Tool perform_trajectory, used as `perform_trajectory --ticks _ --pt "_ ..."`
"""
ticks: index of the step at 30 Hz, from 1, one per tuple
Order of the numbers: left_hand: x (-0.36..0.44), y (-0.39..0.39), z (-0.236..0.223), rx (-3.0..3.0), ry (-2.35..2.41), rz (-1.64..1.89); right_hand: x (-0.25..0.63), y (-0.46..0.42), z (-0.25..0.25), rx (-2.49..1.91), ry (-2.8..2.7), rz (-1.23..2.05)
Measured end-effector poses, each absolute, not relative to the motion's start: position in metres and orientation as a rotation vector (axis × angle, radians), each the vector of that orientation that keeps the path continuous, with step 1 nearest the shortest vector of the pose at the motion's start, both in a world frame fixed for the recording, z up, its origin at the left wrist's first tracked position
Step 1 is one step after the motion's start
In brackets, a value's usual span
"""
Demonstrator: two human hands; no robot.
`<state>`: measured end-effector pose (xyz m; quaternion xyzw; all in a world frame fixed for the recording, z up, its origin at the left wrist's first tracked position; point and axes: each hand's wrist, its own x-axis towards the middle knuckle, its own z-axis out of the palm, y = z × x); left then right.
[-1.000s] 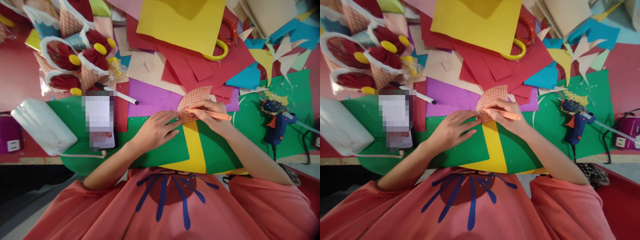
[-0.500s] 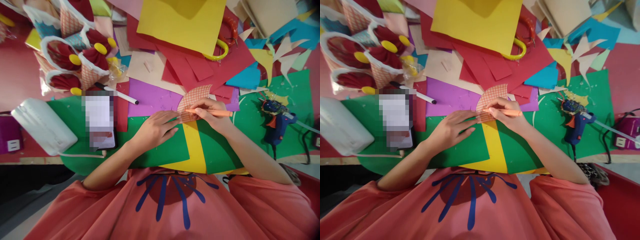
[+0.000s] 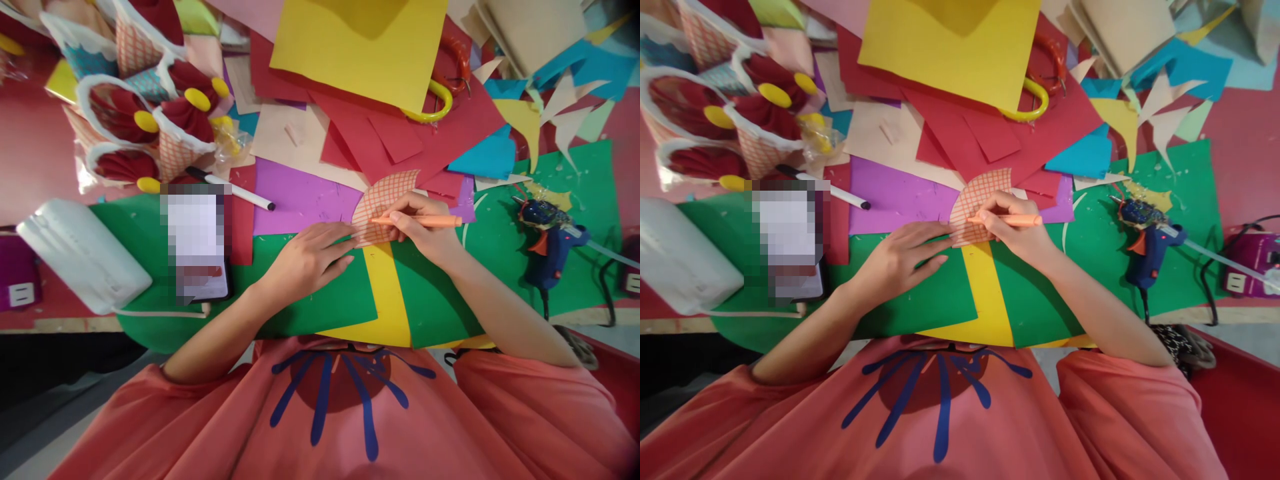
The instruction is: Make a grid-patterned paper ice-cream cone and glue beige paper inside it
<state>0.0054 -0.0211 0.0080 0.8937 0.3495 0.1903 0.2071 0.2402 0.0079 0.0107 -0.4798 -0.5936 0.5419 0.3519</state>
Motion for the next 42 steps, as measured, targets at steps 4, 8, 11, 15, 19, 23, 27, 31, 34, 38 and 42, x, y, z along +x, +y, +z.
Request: perform_trajectory --ticks 4,8,11,15,19,23,27,31,34,38,42 --pt "0.006 -0.021 0.008 2.503 0.965 0.55 0.24 0.009 0.011 -1.262 -1.593 1.367" --pt "0.006 -0.02 0.007 2.507 0.961 0.553 0.239 0.011 0.015 -1.241 -1.644 1.377" --pt "0.006 -0.02 0.007 2.51 0.968 0.565 0.239 0.011 0.017 -1.244 -1.652 1.384" --pt "0.006 -0.02 0.009 2.525 0.959 0.574 0.239 0.011 0.016 -1.244 -1.648 1.346" --pt "0.007 -0.02 0.008 2.528 0.956 0.59 0.239 0.011 0.017 -1.252 -1.68 1.353" --pt "0.006 -0.02 0.008 2.511 0.969 0.57 0.238 0.011 0.021 -1.253 -1.723 1.361" --pt "0.006 -0.021 0.008 2.498 0.981 0.568 0.238 0.012 0.023 -1.23 -1.776 1.363" --pt "0.006 -0.02 0.007 2.475 0.975 0.542 0.239 0.011 0.023 -1.235 -1.74 1.419" --pt "0.005 -0.019 0.011 2.447 0.937 0.5 0.24 0.011 0.022 -1.239 -1.606 1.45" --pt "-0.007 -0.024 0.028 2.379 0.999 0.478 0.241 0.01 0.019 -1.229 -1.527 1.463" --pt "-0.038 -0.036 0.041 2.228 1.218 0.696 0.24 0.01 0.018 -1.206 -1.504 1.487"
